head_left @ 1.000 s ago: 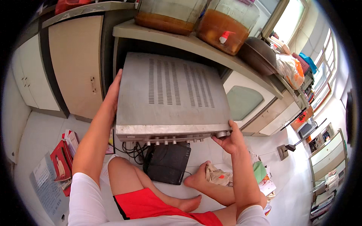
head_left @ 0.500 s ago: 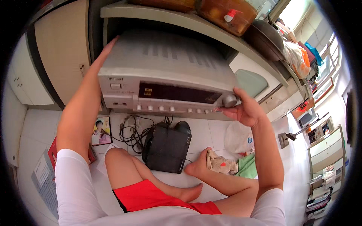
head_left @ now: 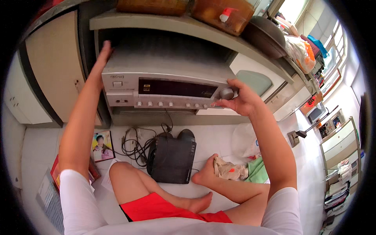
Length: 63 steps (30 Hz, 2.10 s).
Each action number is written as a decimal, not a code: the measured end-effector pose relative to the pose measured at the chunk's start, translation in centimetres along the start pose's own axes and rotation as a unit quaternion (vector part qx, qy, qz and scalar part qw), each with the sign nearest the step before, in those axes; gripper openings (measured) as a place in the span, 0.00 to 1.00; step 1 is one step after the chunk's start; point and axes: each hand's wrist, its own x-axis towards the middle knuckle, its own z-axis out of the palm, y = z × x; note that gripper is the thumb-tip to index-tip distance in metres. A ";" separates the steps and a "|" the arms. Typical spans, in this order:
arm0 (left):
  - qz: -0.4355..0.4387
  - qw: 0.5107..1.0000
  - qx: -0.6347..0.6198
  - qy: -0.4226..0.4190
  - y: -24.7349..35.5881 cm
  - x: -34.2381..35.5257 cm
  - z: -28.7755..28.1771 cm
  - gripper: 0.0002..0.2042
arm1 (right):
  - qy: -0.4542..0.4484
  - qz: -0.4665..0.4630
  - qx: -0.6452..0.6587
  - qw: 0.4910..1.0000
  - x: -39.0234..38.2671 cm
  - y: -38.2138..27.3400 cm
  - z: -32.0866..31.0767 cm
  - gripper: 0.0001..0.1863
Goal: The person wipes the inside of a cabinet shelf with a cloth, places audio and video equipment into the cabinet, and sorts through books, photo albums, and DVD cases on the floor by hand.
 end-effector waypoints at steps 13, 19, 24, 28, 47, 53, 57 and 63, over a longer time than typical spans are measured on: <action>0.454 0.832 0.284 0.143 -5.0 -0.5 -0.7 0.38 | -0.018 0.007 0.015 1.000 2.3 -2.1 2.4 0.31; 0.456 0.815 0.319 0.160 -6.1 6.0 -0.4 0.45 | 0.042 -0.058 0.036 0.997 7.7 -2.2 4.2 0.26; 0.408 0.837 0.320 0.174 -6.6 10.1 -1.4 0.47 | 0.036 -0.115 -0.007 0.993 11.7 -1.3 7.1 0.19; 0.409 0.844 0.306 0.166 -7.1 12.5 -0.4 0.47 | 0.122 -0.231 -0.080 0.962 14.0 0.4 8.8 0.15; 0.435 0.831 0.293 0.185 -4.9 16.2 1.3 0.37 | 0.123 -0.261 -0.182 0.940 16.1 -2.6 9.7 0.25; 0.448 0.836 0.276 0.155 -6.1 17.2 0.4 0.38 | 0.100 -0.314 -0.186 0.925 16.9 0.3 9.3 0.34; 0.436 0.793 0.362 0.223 -7.9 13.5 -1.0 0.27 | 0.083 -0.302 -0.182 0.932 15.6 3.0 7.0 0.40; 0.024 0.864 0.503 -0.021 -25.5 3.7 -2.6 0.20 | -0.101 -0.095 -0.294 0.946 10.7 18.2 1.2 0.29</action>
